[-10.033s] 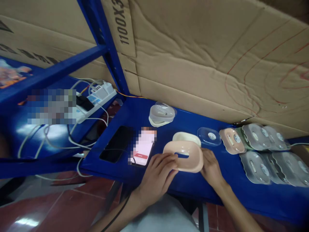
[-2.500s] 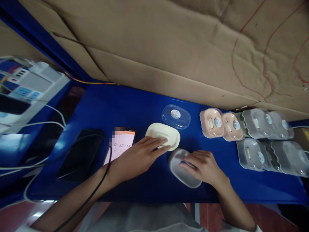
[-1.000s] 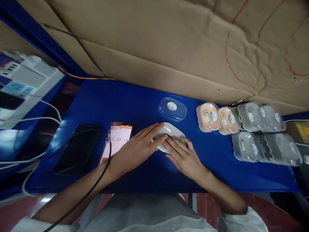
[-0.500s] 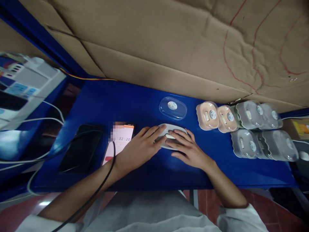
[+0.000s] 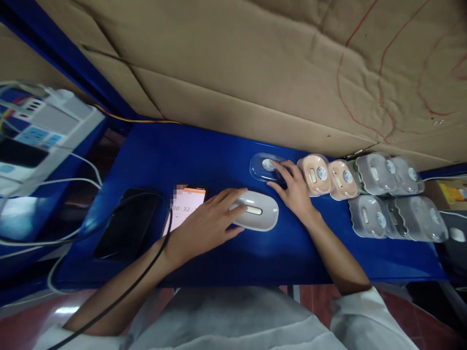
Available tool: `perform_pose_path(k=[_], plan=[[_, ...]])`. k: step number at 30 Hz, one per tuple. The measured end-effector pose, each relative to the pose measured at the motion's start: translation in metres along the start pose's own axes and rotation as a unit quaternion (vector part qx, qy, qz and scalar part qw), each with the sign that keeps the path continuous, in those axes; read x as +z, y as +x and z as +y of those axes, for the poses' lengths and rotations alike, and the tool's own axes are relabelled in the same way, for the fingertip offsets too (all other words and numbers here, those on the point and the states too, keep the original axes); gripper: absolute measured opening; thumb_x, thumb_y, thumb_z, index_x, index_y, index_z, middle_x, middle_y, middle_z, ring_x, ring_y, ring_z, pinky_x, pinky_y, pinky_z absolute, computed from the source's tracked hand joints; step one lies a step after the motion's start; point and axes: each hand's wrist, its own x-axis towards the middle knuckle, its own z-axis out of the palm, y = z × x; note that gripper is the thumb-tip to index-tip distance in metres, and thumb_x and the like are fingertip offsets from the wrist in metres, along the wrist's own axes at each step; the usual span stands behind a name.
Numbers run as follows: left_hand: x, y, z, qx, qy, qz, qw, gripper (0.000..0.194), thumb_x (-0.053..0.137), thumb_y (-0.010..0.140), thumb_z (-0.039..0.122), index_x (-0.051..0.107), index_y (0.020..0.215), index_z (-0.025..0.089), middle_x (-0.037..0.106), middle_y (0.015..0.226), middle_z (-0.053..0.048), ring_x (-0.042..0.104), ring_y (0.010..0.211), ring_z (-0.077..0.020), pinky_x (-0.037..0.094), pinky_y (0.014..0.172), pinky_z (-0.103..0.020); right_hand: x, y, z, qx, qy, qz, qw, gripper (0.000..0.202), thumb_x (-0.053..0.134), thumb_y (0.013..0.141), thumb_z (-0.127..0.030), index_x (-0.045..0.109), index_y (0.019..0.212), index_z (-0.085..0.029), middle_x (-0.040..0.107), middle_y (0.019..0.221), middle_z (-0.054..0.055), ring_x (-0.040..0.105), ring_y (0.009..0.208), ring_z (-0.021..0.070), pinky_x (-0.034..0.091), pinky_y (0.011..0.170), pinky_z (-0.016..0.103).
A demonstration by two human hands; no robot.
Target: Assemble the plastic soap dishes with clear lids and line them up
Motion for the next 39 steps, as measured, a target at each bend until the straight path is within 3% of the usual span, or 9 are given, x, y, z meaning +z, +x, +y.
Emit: perform_pose_path(k=[5,8,13,18,22,26,33,35,39], plan=[[0.005,0.004,0.003,-0.067,0.005,0.068,0.995,0.094,0.086,0.089,0.035,0.031,0.163,0.017,0.042,0.166,-0.025,0.050,0.151,-0.0397,0.052,0.118,-0.053,-0.029,-0.035,-0.027,-0.018,0.054,0.000,0.998,0.050,0.064,0.106,-0.041,0.056,0.155,-0.036,0.065,0.143,0.008,0.063,0.134,0.0264,0.053,0.116,0.050],[0.008,0.005,0.004,-0.085,-0.002,0.089,0.992,0.112,0.083,0.091,0.043,0.009,0.171,0.020,0.030,0.173,-0.027,0.041,0.157,-0.0409,0.050,0.120,-0.054,-0.028,-0.055,-0.044,-0.081,0.025,-0.009,0.996,0.057,0.070,0.102,-0.037,0.054,0.157,-0.037,0.062,0.144,0.010,0.060,0.136,0.0282,0.053,0.116,0.052],[0.017,0.003,-0.001,-0.065,-0.022,0.082,0.994,0.091,0.068,0.101,0.049,0.016,0.171,0.024,0.047,0.164,-0.023,0.052,0.149,-0.0397,0.051,0.118,-0.058,-0.009,-0.067,-0.058,-0.148,-0.036,-0.013,0.988,0.063,0.070,0.102,-0.033,0.049,0.161,-0.032,0.059,0.144,0.014,0.053,0.142,0.0317,0.053,0.116,0.054],[0.020,0.002,-0.004,-0.054,-0.005,0.078,0.996,0.084,0.067,0.101,0.050,0.027,0.167,0.017,0.048,0.162,-0.025,0.054,0.146,-0.0406,0.050,0.118,-0.057,-0.004,-0.071,-0.060,-0.163,-0.099,0.010,0.982,0.061,0.073,0.100,-0.034,0.054,0.158,-0.026,0.062,0.138,0.016,0.057,0.135,0.0311,0.055,0.112,0.050],[0.018,0.002,-0.002,-0.054,-0.001,0.057,0.997,0.084,0.069,0.101,0.047,0.028,0.166,0.014,0.048,0.162,-0.026,0.052,0.147,-0.0399,0.049,0.119,-0.055,-0.002,-0.078,-0.056,-0.162,-0.129,0.004,0.978,0.064,0.074,0.099,-0.041,0.052,0.159,-0.034,0.064,0.136,0.014,0.061,0.128,0.0302,0.058,0.107,0.049],[0.016,0.001,-0.001,-0.052,-0.009,0.048,0.997,0.082,0.068,0.102,0.044,0.026,0.167,0.016,0.045,0.165,-0.025,0.050,0.150,-0.0390,0.048,0.120,-0.053,0.002,-0.085,-0.048,-0.143,-0.113,-0.014,0.983,0.072,0.075,0.098,-0.041,0.045,0.162,-0.045,0.062,0.137,0.011,0.053,0.144,0.0374,0.051,0.117,0.063],[0.011,0.001,0.003,-0.050,-0.007,0.031,0.998,0.075,0.070,0.100,0.031,0.032,0.164,0.016,0.048,0.161,-0.023,0.053,0.145,-0.0396,0.047,0.119,-0.053,0.001,-0.089,-0.043,-0.157,-0.089,-0.015,0.984,0.077,0.076,0.097,-0.032,0.041,0.164,-0.044,0.061,0.134,0.010,0.056,0.144,0.0366,0.056,0.115,0.059],[0.011,0.001,0.002,-0.055,-0.013,0.034,0.998,0.075,0.071,0.100,0.032,0.033,0.163,0.016,0.051,0.157,-0.023,0.055,0.142,-0.0399,0.049,0.117,-0.053,0.000,-0.086,-0.042,-0.150,-0.060,-0.036,0.986,0.078,0.077,0.097,-0.033,0.041,0.164,-0.045,0.055,0.144,0.011,0.048,0.152,0.0388,0.052,0.119,0.063],[0.013,0.001,0.002,-0.056,-0.013,0.043,0.997,0.074,0.069,0.100,0.029,0.033,0.163,0.018,0.051,0.155,-0.023,0.056,0.140,-0.0401,0.050,0.116,-0.054,-0.003,-0.082,-0.039,-0.114,-0.006,-0.070,0.991,0.082,0.073,0.099,-0.031,0.031,0.169,-0.043,0.024,0.174,0.012,0.028,0.163,0.0406,0.045,0.123,0.065]])
